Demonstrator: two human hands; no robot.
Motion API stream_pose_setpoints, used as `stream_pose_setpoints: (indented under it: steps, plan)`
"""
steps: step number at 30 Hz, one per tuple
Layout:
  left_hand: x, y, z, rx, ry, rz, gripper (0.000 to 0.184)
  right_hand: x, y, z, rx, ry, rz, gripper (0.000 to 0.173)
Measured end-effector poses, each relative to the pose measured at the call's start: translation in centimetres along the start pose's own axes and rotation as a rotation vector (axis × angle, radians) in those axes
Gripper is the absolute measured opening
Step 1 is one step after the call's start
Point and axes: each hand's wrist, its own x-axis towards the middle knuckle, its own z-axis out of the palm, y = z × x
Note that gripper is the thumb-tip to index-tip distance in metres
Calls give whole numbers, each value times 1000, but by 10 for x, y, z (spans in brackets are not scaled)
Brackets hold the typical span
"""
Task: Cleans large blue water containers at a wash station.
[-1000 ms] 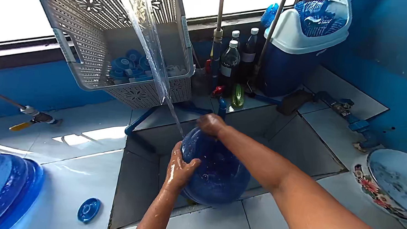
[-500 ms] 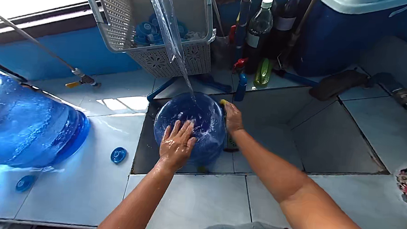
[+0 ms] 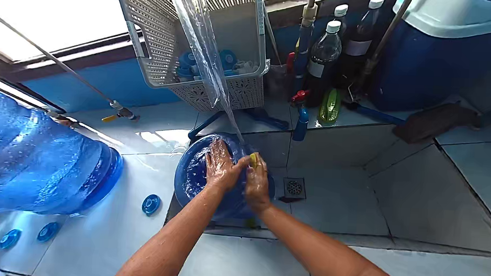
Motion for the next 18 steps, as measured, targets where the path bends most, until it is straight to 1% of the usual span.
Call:
stream_pose_setpoints:
  steps: [1, 2, 4, 5, 6, 7, 9, 10, 11, 12, 13, 14, 15, 16, 17, 18]
  plan:
    - [-5, 3, 1, -8, -25, 17, 106, 12, -3, -7, -4, -70, 37, 45]
    - [-15, 3, 3, 1, -67, 108, 110, 37, -4, -17, -5, -171, 85, 41]
    - [-30, 1, 6, 66, -193, 320, 127, 91, 9, -32, -33, -269, 100, 38]
    - [-31, -1, 5, 112, -244, 348, 128, 96, 13, -34, -44, -278, 98, 37]
    - [-27, -5, 2, 129, -234, 320, 125, 82, 14, -28, -59, -247, 62, 38]
    - [-16, -10, -2, 105, -183, 252, 121, 55, 13, -19, -40, -192, 28, 42]
    - [6, -12, -5, -12, -54, 75, 110, -4, 14, 8, 53, -46, -22, 52]
    - [11, -7, -4, -38, -20, 19, 104, -12, 12, 15, 43, 11, -43, 54]
    - [6, -2, -4, -59, -33, 30, 101, -1, 10, 10, 53, -12, -2, 50]
    - [-6, 0, -4, -76, -88, 106, 99, 23, 10, -1, 70, -89, 56, 45]
    - [-18, 0, -6, -54, -185, 206, 98, 54, 14, -11, 58, -143, 85, 39]
    - [-25, 0, -7, 15, -283, 291, 101, 81, 18, -21, 29, -207, 143, 38]
    - [-28, -2, -7, 86, -331, 343, 104, 91, 18, -27, 3, -245, 185, 39]
    - [-26, -9, -4, 113, -288, 356, 106, 80, 16, -26, -23, -236, 168, 39]
    - [-20, -17, 1, 93, -148, 340, 105, 53, 14, -21, -21, -177, 105, 40]
    - [-9, -21, 4, 51, -26, 268, 103, 22, 15, -10, -11, -93, 26, 43]
